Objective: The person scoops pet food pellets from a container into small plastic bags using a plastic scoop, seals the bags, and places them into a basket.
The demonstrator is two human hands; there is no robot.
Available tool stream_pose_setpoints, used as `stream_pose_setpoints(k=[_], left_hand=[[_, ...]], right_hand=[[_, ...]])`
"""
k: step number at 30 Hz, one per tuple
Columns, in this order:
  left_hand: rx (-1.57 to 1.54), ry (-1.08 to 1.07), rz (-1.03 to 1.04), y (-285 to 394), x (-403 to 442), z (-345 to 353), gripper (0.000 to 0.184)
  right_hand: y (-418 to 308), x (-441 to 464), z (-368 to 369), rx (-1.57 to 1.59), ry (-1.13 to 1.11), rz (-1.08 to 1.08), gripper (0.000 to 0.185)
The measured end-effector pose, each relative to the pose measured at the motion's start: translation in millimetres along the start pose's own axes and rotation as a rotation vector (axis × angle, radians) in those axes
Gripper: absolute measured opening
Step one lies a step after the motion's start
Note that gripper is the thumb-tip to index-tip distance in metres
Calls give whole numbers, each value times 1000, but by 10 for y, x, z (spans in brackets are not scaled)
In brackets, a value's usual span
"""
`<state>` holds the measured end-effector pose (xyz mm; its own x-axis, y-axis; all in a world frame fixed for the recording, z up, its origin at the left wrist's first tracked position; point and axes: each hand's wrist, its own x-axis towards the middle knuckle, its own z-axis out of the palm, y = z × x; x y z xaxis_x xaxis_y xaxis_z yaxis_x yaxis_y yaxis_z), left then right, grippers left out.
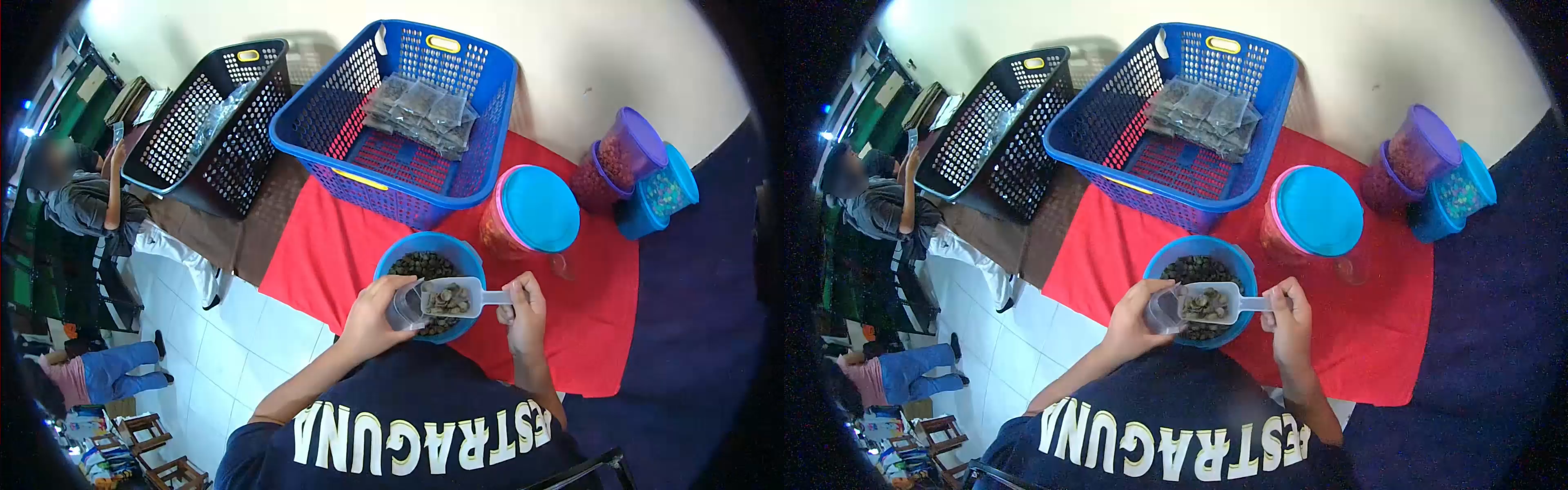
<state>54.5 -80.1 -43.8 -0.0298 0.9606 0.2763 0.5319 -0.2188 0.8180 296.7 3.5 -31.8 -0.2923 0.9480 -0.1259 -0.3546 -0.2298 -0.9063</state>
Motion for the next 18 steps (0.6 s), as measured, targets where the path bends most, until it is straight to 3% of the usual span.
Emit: stream_pose_setpoints(k=[2, 9, 11, 15, 17, 18], left_hand=[[5, 8, -6, 3, -1, -9, 70], [43, 30, -26, 19, -30, 20, 69], [75, 13, -21, -6, -27, 30, 70], [59, -27, -41, 31, -34, 75, 70], [21, -39, -22, 60, -27, 95, 70], [-17, -47, -8, 70, -16, 97, 70]], right_hand=[[5, 19, -11, -174, 3, -40, 18], [-21, 26, 27, -39, -55, 17, 18], [-8, 31, 12, -367, -23, -134, 19], [-90, -9, 172, -591, -29, -234, 14], [-224, -60, 346, -1041, -371, -829, 6], [-364, -104, 450, -1143, -548, -895, 6]])
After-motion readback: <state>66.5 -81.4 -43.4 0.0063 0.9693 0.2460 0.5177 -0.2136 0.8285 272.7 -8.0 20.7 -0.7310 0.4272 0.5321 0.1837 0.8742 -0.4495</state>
